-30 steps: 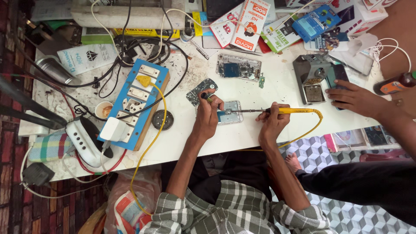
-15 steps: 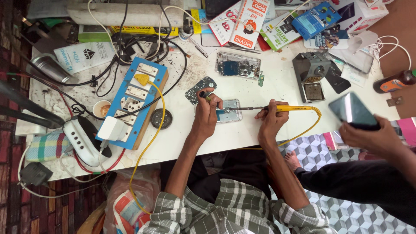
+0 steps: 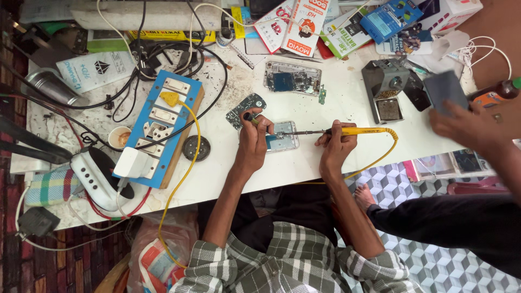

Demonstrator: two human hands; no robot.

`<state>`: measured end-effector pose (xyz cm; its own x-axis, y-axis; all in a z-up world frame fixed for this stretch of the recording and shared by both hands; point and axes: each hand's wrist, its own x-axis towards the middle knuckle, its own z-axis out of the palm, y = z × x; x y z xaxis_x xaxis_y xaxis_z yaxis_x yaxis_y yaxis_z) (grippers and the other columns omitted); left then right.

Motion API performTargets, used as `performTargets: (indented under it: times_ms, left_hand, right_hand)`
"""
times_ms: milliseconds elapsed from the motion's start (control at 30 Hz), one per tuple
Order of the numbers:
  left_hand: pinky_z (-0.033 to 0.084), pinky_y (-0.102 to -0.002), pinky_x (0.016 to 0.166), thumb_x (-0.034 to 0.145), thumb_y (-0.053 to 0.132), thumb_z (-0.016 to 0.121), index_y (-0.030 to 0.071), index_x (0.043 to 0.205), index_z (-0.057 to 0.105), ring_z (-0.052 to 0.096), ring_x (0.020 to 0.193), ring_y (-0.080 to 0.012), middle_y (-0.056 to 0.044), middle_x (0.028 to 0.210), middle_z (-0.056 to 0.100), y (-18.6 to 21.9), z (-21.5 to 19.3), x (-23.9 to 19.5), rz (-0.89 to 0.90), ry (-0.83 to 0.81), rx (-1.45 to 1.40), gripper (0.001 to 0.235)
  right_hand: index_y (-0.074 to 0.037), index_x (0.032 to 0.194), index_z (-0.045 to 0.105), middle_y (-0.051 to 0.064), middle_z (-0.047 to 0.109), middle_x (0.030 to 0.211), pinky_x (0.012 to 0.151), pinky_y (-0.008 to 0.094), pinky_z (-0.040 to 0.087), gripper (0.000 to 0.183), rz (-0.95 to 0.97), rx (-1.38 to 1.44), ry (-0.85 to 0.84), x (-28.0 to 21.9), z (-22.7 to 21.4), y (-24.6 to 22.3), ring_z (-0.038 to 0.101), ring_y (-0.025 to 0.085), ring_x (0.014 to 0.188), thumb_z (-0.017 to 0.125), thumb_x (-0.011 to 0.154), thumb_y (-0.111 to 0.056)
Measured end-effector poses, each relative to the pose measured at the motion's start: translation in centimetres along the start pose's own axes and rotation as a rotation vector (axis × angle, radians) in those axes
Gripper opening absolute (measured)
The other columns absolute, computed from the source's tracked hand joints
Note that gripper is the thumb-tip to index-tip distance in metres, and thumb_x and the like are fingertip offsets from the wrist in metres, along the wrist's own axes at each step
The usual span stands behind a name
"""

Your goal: The person uses a soldering iron and a small tool to work on a disassembled mobile phone circuit board. They repeatedly apply the soldering iron to various points on the board while holding it steady with the other hand.

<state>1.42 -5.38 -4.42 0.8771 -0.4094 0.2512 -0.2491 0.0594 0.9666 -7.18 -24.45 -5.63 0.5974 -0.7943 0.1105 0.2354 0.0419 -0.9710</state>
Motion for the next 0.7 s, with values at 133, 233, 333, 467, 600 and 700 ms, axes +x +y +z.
performTargets:
  times_ms: [133,233,333,467,600,700]
  left_hand:
    - [0.049,-0.035,0.082,0.116,0.031,0.032,0.003,0.129,0.032,0.057,0.077,-0.017,-0.007,0.08,0.06,0.05,-0.02,0.14,0.021,0.003,0.014,0.03]
    - [0.049,-0.036,0.079,0.115,0.03,0.034,0.003,0.129,0.032,0.057,0.075,-0.0173,-0.008,0.079,0.06,0.13,-0.03,0.05,-0.005,0.001,0.006,0.031]
    - [0.049,-0.037,0.077,0.114,0.031,0.035,0.003,0.129,0.031,0.057,0.074,-0.0174,-0.008,0.078,0.06,0.25,-0.01,0.07,-0.026,-0.001,0.001,0.031]
    - [0.049,-0.037,0.077,0.114,0.03,0.035,0.003,0.129,0.031,0.057,0.074,-0.0174,-0.008,0.079,0.06,0.35,-0.05,-0.01,-0.012,0.006,-0.009,0.031]
    - [0.049,-0.037,0.077,0.114,0.029,0.035,0.003,0.129,0.032,0.057,0.075,-0.0176,-0.009,0.079,0.06,0.29,-0.07,0.04,-0.023,-0.001,-0.011,0.03]
    - [0.049,-0.037,0.077,0.114,0.029,0.035,0.003,0.129,0.032,0.056,0.074,-0.0177,-0.008,0.079,0.06,0.19,-0.05,0.08,-0.026,-0.005,-0.016,0.031]
  right_hand:
    - [-0.005,0.099,0.047,0.002,0.049,0.065,0.05,0.027,0.044,0.023,0.012,0.017,0.011,0.2,0.22,-0.05,0.05,0.011,0.05,0.06,0.107,-0.022]
    - [-0.005,0.099,0.047,0.002,0.049,0.065,0.05,0.027,0.045,0.023,0.022,0.018,0.013,0.03,0.15,-0.06,0.05,0.011,0.051,0.06,0.107,-0.023]
    - [-0.005,0.099,0.048,0.002,0.049,0.065,0.05,0.028,0.045,0.023,0.019,0.018,0.005,0.02,0.02,-0.07,0.05,0.011,0.051,0.06,0.108,-0.023]
    - [-0.005,0.098,0.048,0.003,0.049,0.064,0.049,0.027,0.045,0.023,0.021,0.014,0.009,0.1,0.06,-0.03,0.05,0.011,0.05,0.06,0.108,-0.023]
    - [-0.005,0.099,0.048,0.003,0.049,0.065,0.049,0.027,0.042,0.022,0.023,-0.04,0.009,0.09,0.08,-0.06,0.051,0.012,0.05,0.059,0.109,-0.021]
    - [-0.005,0.101,0.048,0.004,0.051,0.064,0.05,0.027,0.043,0.016,0.034,-0.006,0.047,-0.05,-0.07,-0.24,0.052,0.013,0.049,0.056,0.107,-0.018]
